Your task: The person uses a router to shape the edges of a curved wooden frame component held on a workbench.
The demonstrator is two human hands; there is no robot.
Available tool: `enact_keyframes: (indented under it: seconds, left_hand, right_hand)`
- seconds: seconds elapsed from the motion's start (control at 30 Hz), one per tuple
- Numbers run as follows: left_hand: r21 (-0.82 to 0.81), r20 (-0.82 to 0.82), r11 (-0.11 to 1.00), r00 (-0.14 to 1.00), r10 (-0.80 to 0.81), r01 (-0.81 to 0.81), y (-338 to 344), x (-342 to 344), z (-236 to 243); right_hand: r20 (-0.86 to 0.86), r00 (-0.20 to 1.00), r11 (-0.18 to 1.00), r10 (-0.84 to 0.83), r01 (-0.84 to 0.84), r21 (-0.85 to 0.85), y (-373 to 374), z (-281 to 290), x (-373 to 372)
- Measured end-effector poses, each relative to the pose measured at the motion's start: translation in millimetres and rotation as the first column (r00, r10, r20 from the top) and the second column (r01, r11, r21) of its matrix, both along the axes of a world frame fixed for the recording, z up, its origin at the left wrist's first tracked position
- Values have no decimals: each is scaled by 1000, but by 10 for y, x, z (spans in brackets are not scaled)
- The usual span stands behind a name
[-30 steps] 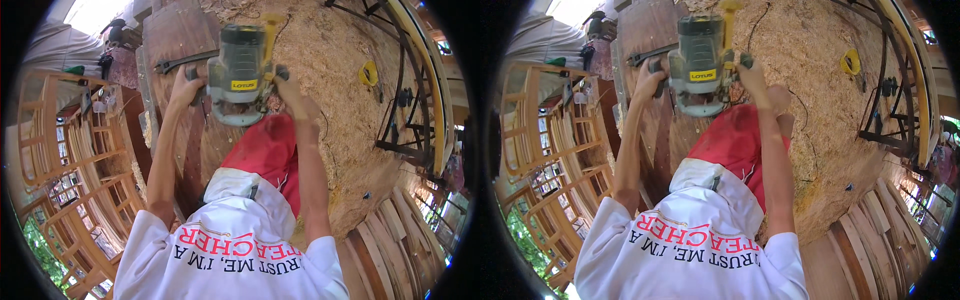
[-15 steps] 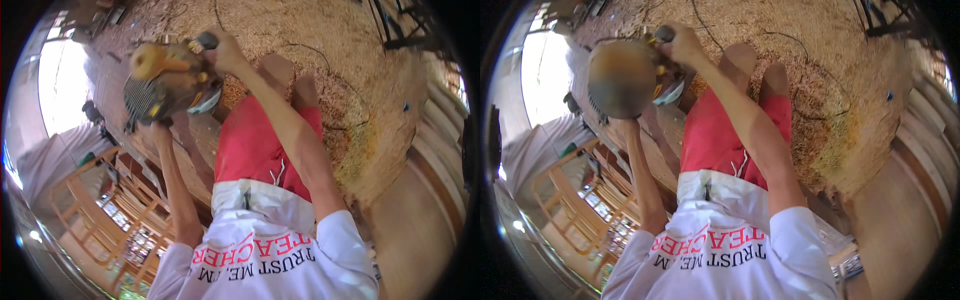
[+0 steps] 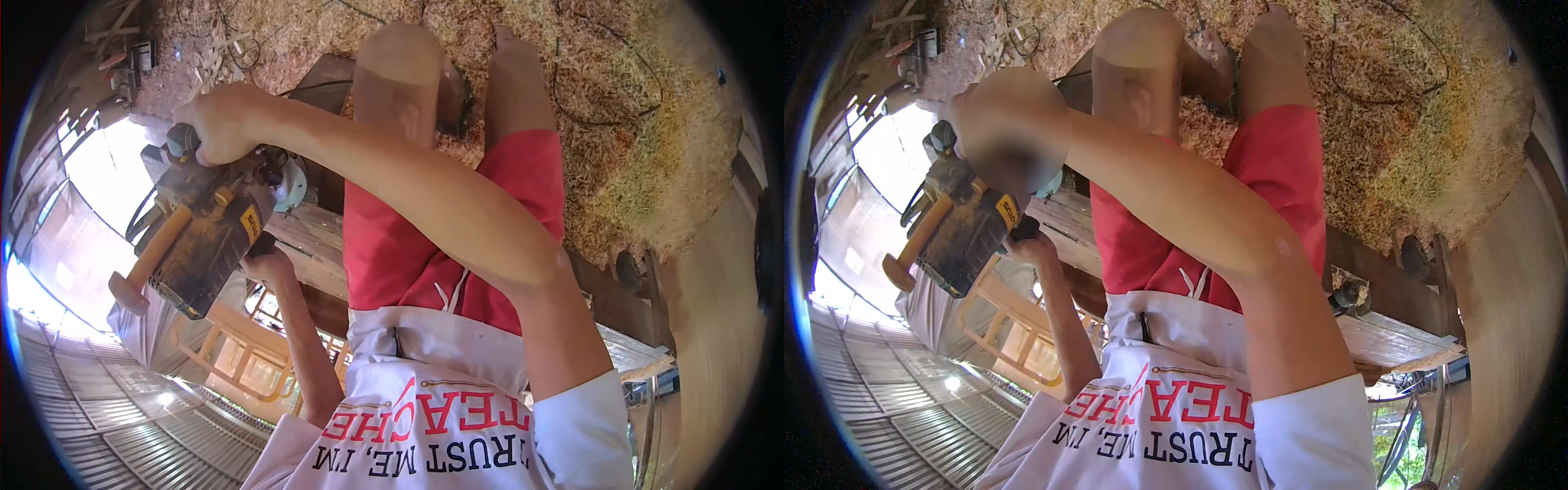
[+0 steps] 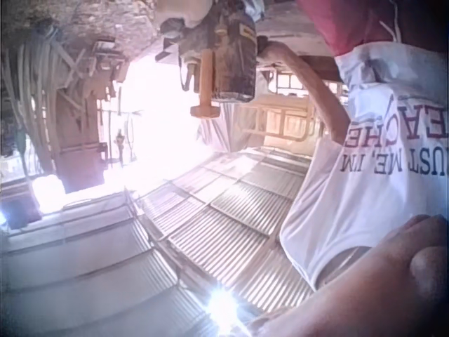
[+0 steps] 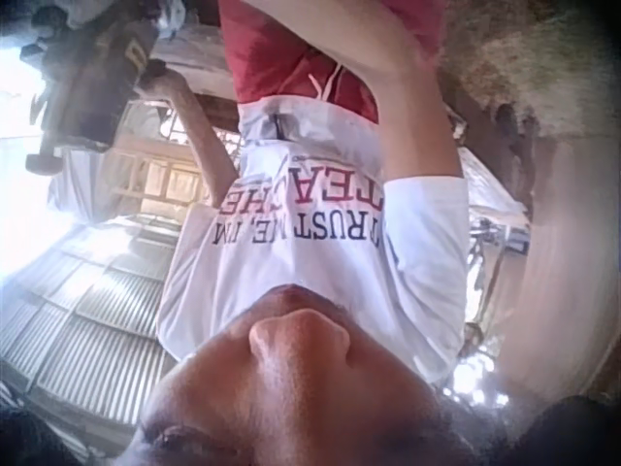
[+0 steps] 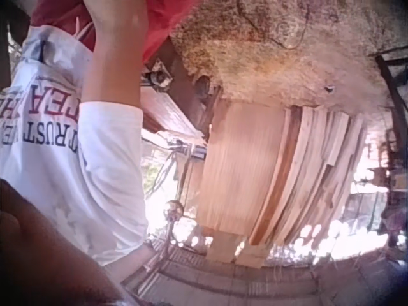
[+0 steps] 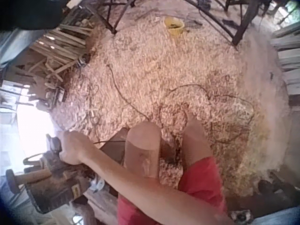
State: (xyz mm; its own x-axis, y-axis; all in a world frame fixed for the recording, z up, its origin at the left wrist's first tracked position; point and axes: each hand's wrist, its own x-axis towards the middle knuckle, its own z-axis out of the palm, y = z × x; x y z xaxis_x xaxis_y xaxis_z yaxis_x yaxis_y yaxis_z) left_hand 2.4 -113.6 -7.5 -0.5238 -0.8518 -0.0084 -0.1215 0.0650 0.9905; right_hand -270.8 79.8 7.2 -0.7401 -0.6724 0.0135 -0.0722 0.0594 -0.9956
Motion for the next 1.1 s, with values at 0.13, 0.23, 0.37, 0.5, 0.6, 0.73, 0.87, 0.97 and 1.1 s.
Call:
enact_keyframes:
  seconds: [0.13,0.23,0.37,0.5,0.6,0.73,0.87,0.97,1.1]
  left_hand:
    - [-128,-10,992,1000,-5,4,-72,8,-82]
    - [-106,14,993,999,-43,45,-98,26,-75]
    - [-2,27,997,997,-71,71,-384,229,-116]
    - [-101,46,995,999,-23,27,-152,77,-100]
    - [-129,38,991,999,-38,43,36,-122,-81]
    - [-104,52,989,994,-97,102,-633,127,-231]
    - [-119,124,982,983,-134,149,-278,3,-160]
    - [-328,323,934,946,-30,141,-67,-8,-144]
    - [-239,224,961,971,-89,143,-462,162,-467]
  right_hand:
    - [-6,1000,998,28,-28,-59,-16,-43,-21]
    - [-1,998,997,67,-67,-28,4,3,-60]
    - [-27,999,999,44,-44,7,-35,37,-28]
    - [-29,999,999,27,-26,28,12,63,55]
    - [-52,999,998,-6,9,57,68,37,90]
    - [-35,999,996,-37,39,76,3,79,152]
    - [-93,989,992,-116,121,41,9,-79,130]
    - [-88,990,994,-110,109,-16,12,-78,98]
    - [-87,996,997,-26,20,-69,2,177,-22]
